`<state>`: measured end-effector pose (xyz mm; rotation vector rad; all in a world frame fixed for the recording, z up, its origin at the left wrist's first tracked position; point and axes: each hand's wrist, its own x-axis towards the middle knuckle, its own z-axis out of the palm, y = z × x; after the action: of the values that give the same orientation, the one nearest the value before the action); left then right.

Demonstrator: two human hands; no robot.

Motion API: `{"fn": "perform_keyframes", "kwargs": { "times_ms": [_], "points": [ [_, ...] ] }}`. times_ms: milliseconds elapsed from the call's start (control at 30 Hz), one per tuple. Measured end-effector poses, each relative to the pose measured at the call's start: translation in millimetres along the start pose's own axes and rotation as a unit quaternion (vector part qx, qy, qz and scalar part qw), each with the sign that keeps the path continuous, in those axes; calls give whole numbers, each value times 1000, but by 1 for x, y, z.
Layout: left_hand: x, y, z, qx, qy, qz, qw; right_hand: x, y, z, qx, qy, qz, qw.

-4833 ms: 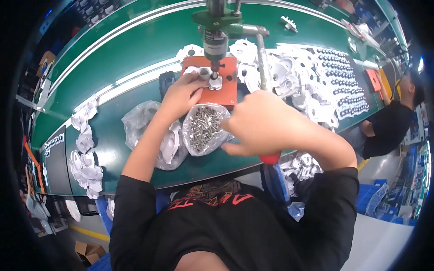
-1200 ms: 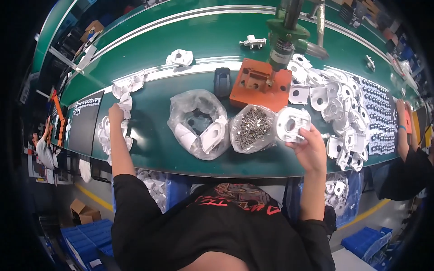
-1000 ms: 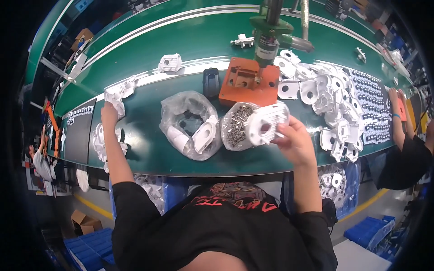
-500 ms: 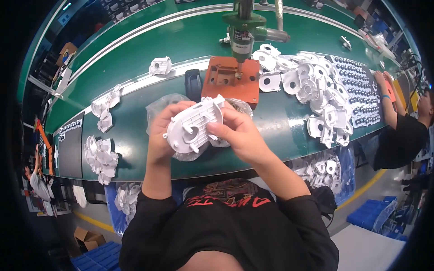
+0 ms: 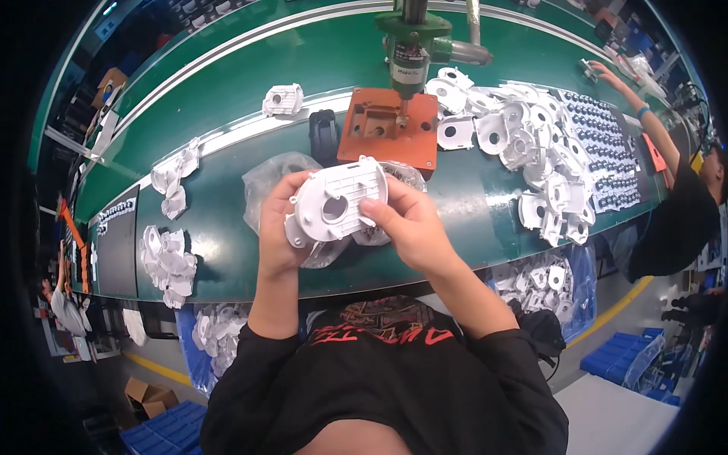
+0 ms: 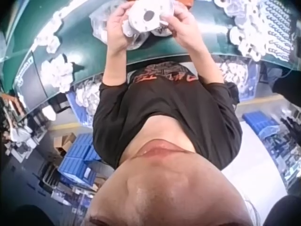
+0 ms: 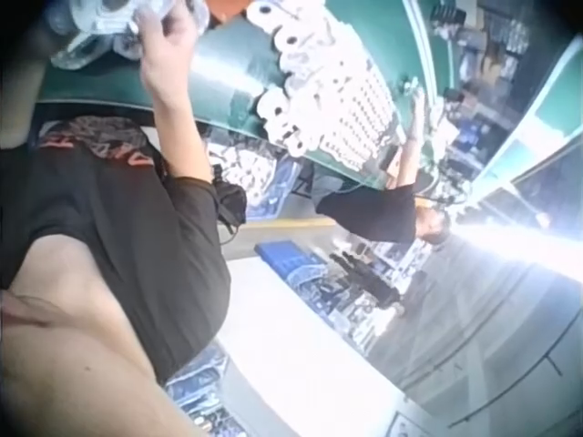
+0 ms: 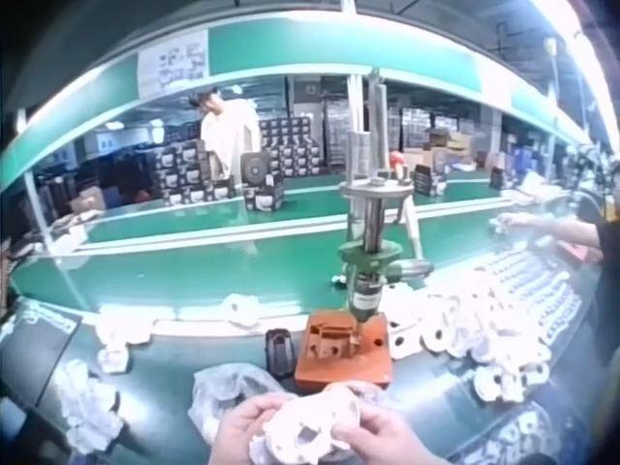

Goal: Assembling plastic components using screws and a manual press on a factory line.

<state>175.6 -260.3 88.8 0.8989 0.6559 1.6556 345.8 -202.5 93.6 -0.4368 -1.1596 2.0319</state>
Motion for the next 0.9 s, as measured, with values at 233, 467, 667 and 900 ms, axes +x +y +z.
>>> {"fn": "perform_keyframes", "kwargs": {
  "times_ms": [233, 467, 667, 900],
  "points": [
    [2, -6, -4, -53, 12, -36, 998, 3, 4, -11, 36, -8, 34, 999],
    [88, 10, -58, 404, 41, -80, 910, 4, -1, -34, 43, 51, -9, 998],
    [220, -21, -185, 572, 0, -165, 804, 1, -14, -31, 91, 69, 0, 993],
    [200, -14, -110, 670, 49, 132, 729, -6, -21, -42, 163, 69, 4, 984]
  ]
}}
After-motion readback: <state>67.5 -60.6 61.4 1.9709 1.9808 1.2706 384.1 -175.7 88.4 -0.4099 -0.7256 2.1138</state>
